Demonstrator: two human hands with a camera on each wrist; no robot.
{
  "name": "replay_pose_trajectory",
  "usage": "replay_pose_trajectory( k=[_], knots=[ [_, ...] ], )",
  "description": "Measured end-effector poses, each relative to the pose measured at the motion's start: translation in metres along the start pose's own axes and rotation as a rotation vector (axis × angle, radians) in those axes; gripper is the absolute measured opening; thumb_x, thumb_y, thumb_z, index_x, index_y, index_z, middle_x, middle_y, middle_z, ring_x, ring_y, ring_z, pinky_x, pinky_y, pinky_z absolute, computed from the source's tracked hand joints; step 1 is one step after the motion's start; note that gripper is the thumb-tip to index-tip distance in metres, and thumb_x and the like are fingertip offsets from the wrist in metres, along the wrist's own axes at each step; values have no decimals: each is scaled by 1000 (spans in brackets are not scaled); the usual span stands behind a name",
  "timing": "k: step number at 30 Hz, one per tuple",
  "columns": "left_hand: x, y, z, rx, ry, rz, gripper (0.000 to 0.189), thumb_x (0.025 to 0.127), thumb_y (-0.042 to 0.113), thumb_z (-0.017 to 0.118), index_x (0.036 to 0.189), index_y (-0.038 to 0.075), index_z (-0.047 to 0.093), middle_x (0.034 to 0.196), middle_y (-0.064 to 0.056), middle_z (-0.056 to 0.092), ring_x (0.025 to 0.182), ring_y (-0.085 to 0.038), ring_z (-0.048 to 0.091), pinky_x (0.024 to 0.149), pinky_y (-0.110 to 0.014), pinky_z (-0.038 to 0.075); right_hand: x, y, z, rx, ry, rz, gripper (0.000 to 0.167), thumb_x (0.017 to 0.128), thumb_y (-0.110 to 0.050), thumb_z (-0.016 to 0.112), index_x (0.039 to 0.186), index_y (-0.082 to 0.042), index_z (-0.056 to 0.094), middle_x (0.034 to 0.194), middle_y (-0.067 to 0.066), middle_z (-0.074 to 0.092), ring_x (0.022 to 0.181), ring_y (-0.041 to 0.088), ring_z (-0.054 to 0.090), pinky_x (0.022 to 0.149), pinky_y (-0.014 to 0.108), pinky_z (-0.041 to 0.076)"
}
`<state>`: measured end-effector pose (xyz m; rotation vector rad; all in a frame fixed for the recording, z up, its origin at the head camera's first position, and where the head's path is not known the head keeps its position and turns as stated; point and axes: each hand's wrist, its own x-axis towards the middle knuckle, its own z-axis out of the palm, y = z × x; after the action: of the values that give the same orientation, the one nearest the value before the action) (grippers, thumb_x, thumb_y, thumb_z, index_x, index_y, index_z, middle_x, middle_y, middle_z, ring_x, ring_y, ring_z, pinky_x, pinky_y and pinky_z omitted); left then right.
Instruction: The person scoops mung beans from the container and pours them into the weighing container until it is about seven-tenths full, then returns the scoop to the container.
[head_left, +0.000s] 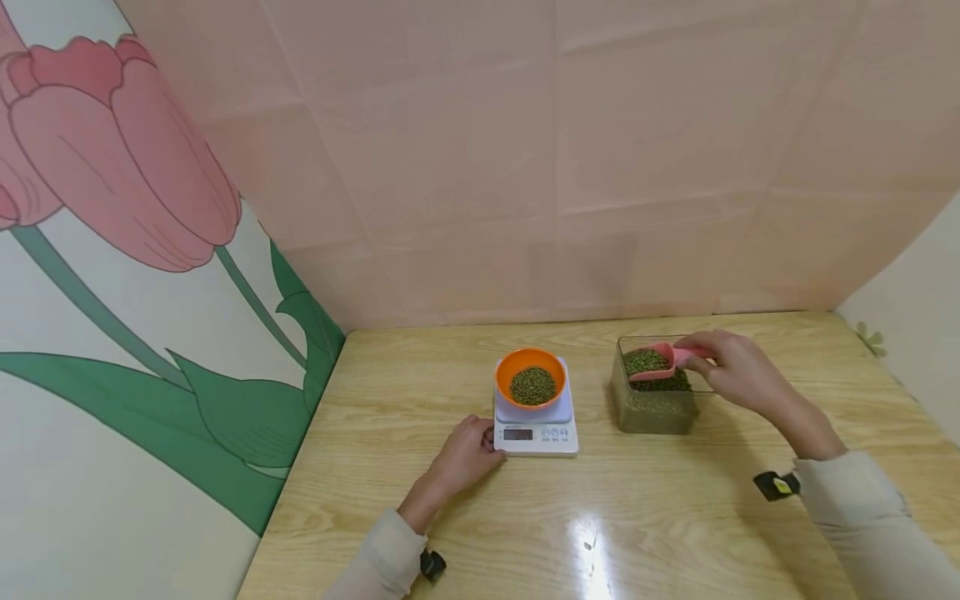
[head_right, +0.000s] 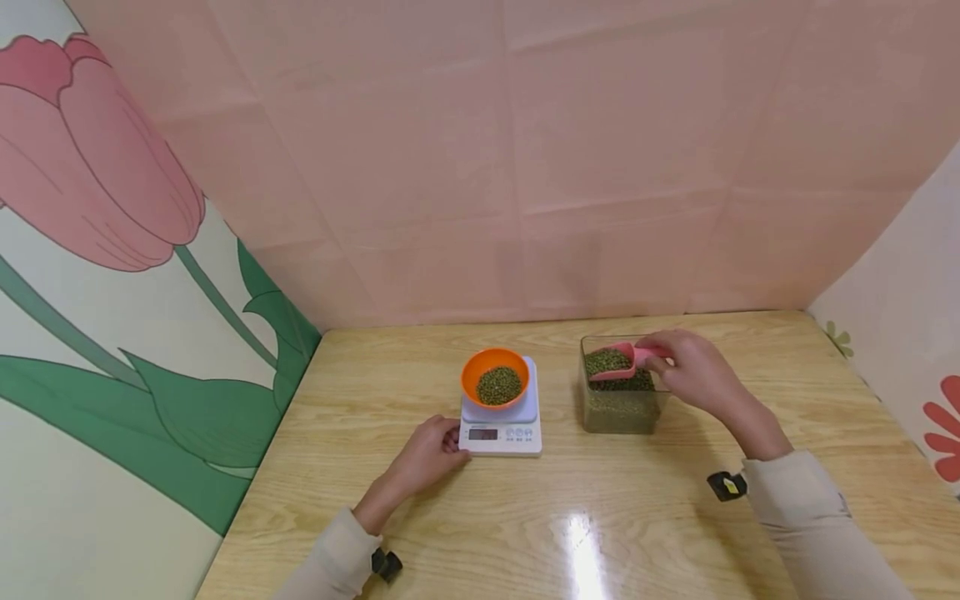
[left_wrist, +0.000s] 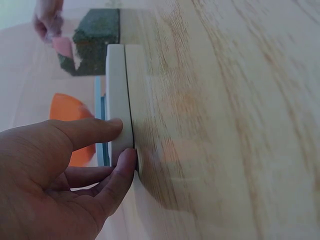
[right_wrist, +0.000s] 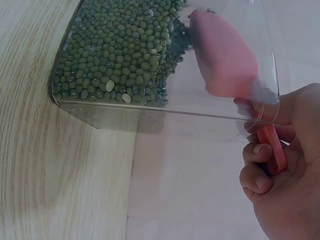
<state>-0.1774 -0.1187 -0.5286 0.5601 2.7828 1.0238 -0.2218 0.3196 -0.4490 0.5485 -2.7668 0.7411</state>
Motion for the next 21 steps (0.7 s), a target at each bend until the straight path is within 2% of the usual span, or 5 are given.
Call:
replay_pose_trajectory(
  k=[11, 14, 17, 19, 21],
  knots=[
    [0, 0, 0, -1, 1, -7, 17, 88, 7, 82, 101, 3, 72, 87, -5, 59, 80, -8, 47, 66, -19, 44, -4, 8, 2, 31, 30, 6, 22, 100, -4, 71, 121, 2, 75, 116, 30, 75, 98, 48, 73, 80, 64, 55],
    [0, 0, 0, -2, 2, -6, 18, 88, 8, 82, 102, 3, 71, 87, -5, 59, 80, -8, 47, 66, -19, 44, -4, 8, 1, 20, 39, 11, 22, 99, -4, 72, 121, 1, 75, 115, 29, 75, 92, 41, 73, 75, 57, 55],
    [0, 0, 0, -6, 2, -7, 19, 89, 8, 82, 104, 3, 72, 88, -6, 59, 80, -9, 47, 66, -19, 44, -4, 8, -1, 35, 30, 35, 24, 101, -6, 70, 123, 2, 74, 115, 30, 74, 79, 31, 70, 72, 48, 53],
    [0, 0, 0, -8, 2, -8, 19, 89, 8, 82, 105, 3, 72, 88, -6, 59, 80, -9, 47, 66, -19, 44, -4, 8, -2, 40, 30, 49, 25, 102, -8, 68, 124, 2, 73, 116, 31, 74, 80, 31, 70, 72, 49, 53],
    [0, 0, 0, -10, 1, -7, 20, 89, 8, 82, 106, 3, 72, 88, -6, 59, 80, -9, 47, 66, -19, 44, -4, 8, -3, 63, 25, 67, 26, 104, -10, 67, 126, 3, 72, 119, 33, 73, 83, 38, 71, 75, 55, 54]
  ],
)
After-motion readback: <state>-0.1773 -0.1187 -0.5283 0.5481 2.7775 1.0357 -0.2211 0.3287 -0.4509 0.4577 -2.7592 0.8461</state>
